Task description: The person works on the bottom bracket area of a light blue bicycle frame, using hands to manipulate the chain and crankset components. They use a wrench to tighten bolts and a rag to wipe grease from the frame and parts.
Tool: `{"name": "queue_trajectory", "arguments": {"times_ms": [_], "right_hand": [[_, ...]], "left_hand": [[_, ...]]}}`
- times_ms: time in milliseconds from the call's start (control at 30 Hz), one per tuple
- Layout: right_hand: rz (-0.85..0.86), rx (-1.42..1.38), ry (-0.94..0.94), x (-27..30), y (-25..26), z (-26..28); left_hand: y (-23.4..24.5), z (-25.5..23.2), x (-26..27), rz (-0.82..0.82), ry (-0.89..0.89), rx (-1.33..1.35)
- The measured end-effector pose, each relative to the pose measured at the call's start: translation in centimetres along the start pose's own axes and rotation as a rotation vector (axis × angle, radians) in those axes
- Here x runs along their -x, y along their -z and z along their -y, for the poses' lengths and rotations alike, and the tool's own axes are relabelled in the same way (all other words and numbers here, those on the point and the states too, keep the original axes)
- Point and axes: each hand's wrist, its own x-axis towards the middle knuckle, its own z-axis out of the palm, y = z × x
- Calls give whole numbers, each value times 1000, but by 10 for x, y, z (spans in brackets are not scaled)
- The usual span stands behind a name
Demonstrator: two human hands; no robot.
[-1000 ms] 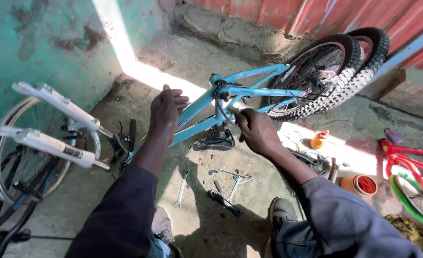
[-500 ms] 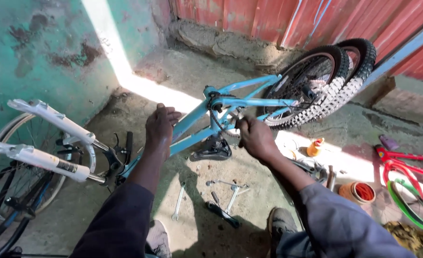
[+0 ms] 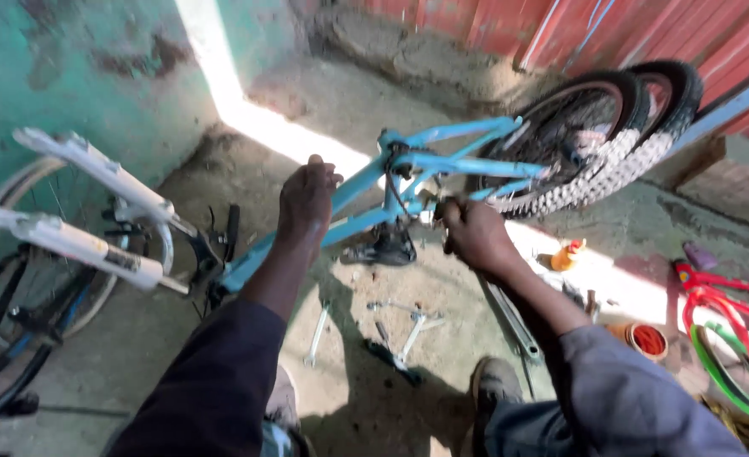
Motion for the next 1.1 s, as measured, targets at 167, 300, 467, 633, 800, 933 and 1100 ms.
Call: {"name": "queue_trajectory", "arguments": {"times_ms": [167, 300, 467, 633, 800, 933, 1100], "right_hand": [[53, 27, 15, -5, -14, -19], [6, -107, 6, 2, 3, -3], [9, 89, -46, -20, -20, -46], [-37, -40, 25, 12, 12, 8], [67, 368, -83, -9, 4, -16], [-42, 182, -21, -6, 7, -13], [35, 291, -7, 1, 6, -8]], "left_hand": [[0, -10, 24, 59, -66, -54], [2, -7, 20, 70, -20, -85], [10, -14, 20, 11, -120, -130], [17, -16, 18, 63, -63, -132], [16, -12, 16, 95, -36, -287], [12, 9, 18, 133, -187, -260], [12, -7, 23, 189, -257, -284]]}}
